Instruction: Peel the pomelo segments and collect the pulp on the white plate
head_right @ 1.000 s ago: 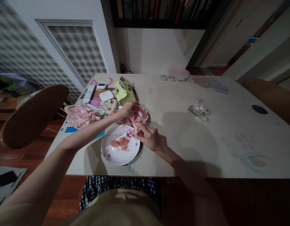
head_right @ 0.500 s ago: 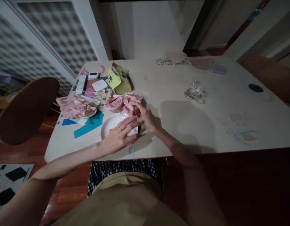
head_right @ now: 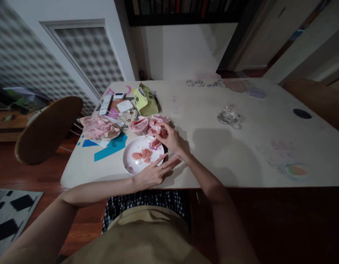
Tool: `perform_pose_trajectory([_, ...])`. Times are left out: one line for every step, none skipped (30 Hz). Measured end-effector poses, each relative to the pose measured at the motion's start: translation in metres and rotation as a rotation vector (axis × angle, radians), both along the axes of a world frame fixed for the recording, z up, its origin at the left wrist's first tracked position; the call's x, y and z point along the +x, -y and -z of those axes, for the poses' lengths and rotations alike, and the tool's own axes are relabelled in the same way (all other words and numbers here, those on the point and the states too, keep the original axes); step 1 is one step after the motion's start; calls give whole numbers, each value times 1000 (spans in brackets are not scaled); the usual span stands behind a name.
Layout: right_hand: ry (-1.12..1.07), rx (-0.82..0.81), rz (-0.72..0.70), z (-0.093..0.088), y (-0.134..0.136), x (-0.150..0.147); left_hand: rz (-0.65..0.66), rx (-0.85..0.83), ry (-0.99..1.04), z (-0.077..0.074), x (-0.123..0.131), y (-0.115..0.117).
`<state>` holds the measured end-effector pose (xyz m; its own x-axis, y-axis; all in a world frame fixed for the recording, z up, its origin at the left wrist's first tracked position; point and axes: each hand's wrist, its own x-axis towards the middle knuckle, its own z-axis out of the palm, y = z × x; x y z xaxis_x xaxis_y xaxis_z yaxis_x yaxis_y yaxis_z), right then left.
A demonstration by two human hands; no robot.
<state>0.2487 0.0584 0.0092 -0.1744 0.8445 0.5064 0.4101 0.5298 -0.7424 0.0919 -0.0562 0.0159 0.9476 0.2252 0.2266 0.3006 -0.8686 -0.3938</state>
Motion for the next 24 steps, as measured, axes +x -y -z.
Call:
perform_pose_trajectory([-2,-5,1,0,0,0,-7,-1,-1,0,1,0])
perform_pose_trajectory([-2,-12,4,0,0,0,-14,2,-1,0,2,1])
perform_pose_trajectory([-2,-20,9,0,0,0,-19,6,9,0,3,1])
perform_pose_trajectory([-5,-28,11,1,0,0,-28,7,33,-1,3,2])
perform_pose_trajectory([-12,-35,13,1,1,0,-39,1,70,-3,2,2])
perform_pose_trajectory([-24,-43,13,1,1,0,-59,-14,123,-7,0,2])
perform_pose_trajectory([-39,-52,12,1,1,-1,-95,-36,191,-11,-4,1])
perform_pose_trajectory([-57,-62,4,1,2,-1,-133,-64,262,-15,-10,-1])
perform_pose_trajectory([-73,-71,-7,2,2,-1,-197,-88,354,-20,-17,-4])
perform_pose_trajectory([-83,-76,-22,2,2,-2,-280,-100,447,-24,-26,-9])
perform_pose_trajectory([-85,-77,-34,3,1,-3,-356,-107,504,-26,-36,-14])
perform_pose_trajectory([-83,-71,-45,3,1,-4,-420,-119,539,-27,-46,-20])
perform_pose_trajectory([-77,-62,-54,3,0,-5,-473,-144,550,-27,-56,-26])
perform_pose_trajectory([-70,-52,-59,3,0,-7,-521,-183,551,-24,-65,-33])
perform_pose_trajectory([-64,-43,-65,3,0,-8,-550,-227,548,-20,-74,-39])
perform_pose_trajectory([-61,-35,-74,2,0,-11,-566,-271,548,-16,-81,-45])
perform_pose_trajectory([-59,-24,-84,1,1,-14,-568,-307,553,-11,-86,-51])
perform_pose_trajectory([-53,-8,-95,-1,2,-17,-553,-336,559,-8,-90,-56])
perform_pose_trajectory([-45,16,-104,-3,3,-20,-539,-348,572,-5,-93,-60])
perform_pose_trajectory([-36,46,-112,-6,5,-23,-523,-351,591,-4,-94,-64])
perform_pose_trajectory([-27,77,-119,-8,7,-27,-504,-347,617,-3,-94,-68])
perform_pose_trajectory([-21,106,-125,-11,9,-30,-480,-340,651,-4,-94,-72])
perform_pose_trajectory([-16,128,-129,-13,12,-32,-449,-338,692,-6,-92,-76])
perform_pose_trajectory([-11,143,-128,-15,14,-33,-412,-344,739,-7,-90,-79])
